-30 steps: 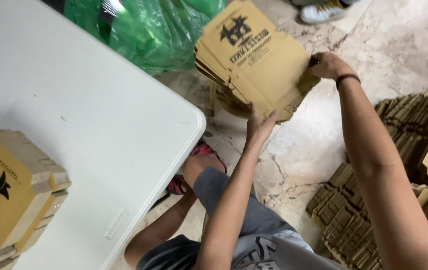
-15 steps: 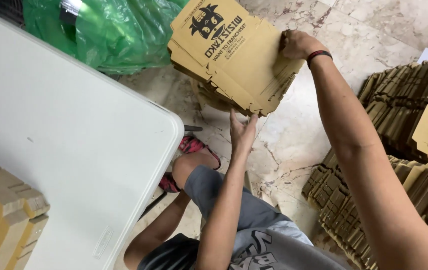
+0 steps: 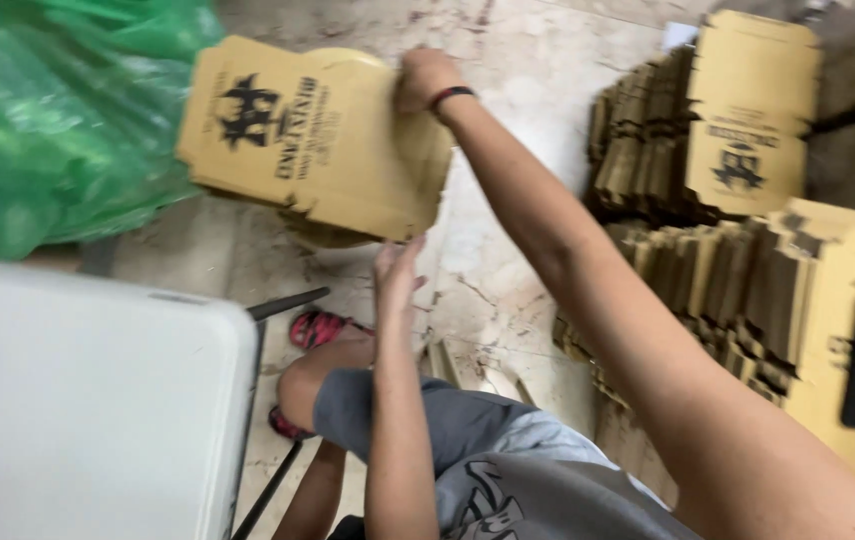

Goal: Folding flat cardboard templates into boxes and stacking them on a table.

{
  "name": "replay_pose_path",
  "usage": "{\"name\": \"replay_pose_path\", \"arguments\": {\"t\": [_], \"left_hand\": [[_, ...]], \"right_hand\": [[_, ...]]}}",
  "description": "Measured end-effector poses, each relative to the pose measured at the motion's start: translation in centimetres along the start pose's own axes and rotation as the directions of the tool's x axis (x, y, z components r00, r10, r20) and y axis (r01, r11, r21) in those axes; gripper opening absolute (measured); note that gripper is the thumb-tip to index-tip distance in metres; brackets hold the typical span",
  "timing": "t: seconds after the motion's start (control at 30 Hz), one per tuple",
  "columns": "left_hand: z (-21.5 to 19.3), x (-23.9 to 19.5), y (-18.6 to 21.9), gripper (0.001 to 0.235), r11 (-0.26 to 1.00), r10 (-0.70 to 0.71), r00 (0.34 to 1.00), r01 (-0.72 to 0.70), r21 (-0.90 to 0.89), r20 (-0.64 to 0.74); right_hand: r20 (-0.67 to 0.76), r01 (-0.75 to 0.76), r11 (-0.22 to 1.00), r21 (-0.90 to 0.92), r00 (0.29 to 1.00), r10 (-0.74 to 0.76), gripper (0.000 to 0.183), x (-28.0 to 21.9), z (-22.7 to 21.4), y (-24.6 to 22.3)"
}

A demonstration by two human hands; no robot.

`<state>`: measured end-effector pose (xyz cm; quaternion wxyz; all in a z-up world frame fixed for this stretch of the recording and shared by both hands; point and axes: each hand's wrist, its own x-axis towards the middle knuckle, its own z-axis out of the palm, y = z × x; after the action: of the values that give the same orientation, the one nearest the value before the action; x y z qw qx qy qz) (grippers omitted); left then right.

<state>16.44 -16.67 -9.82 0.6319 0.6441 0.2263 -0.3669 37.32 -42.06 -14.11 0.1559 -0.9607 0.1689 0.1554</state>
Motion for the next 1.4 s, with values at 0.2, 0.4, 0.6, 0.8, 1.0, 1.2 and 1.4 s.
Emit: {"name": "replay_pose_path", "arguments": {"t": [0.2,0.4,0.6,0.8,1.0,1.2,1.4], "left_hand": [[-0.2,-2.9,3.2,0.100,0.953,0.019,0.996,-0.046,-0.299,-0.092],[-1.4,-2.7,3.7,0.108,0.893,0.048,0.995,-0.001,-0.450,0.092],[-1.8,-3.2,4.6,0.058,0.865,0.041,0.994,0.016,-0.502,0.102],[-2.0,0.6,2.2,0.069,0.815,0.101,0.980,0.017,-0.579,0.171],[-1.8,-1.2,4.2,0.107,0.808,0.091,0.980,0.032,-0.588,0.179],[-1.5,-2.4,5.2,0.110,0.804,0.088,0.981,0.032,-0.593,0.173],[-2.5,-2.3,4.6,0.109,0.810,0.097,0.982,0.019,-0.587,0.165]], "right_hand": [[0.032,-0.041,0.999,-0.002,0.999,0.041,0.050,-2.6,-1.6,-2.8],[-0.007,-0.056,0.998,-0.028,0.998,0.056,0.039,-2.3,-1.0,-3.5],[0.015,-0.004,0.995,-0.104,1.000,0.006,0.057,-1.5,-1.7,-3.9],[-0.144,0.052,0.989,-0.136,0.987,-0.071,0.034,-0.6,-1.1,-2.9],[-0.082,0.056,0.981,-0.185,0.994,-0.073,0.041,-3.9,-4.4,-4.9],[0.146,0.071,0.990,-0.124,0.988,-0.052,0.073,-5.6,-8.6,-3.9],[0.384,-0.154,0.848,0.507,0.921,-0.063,0.097,-13.3,-14.3,-4.9]]}}
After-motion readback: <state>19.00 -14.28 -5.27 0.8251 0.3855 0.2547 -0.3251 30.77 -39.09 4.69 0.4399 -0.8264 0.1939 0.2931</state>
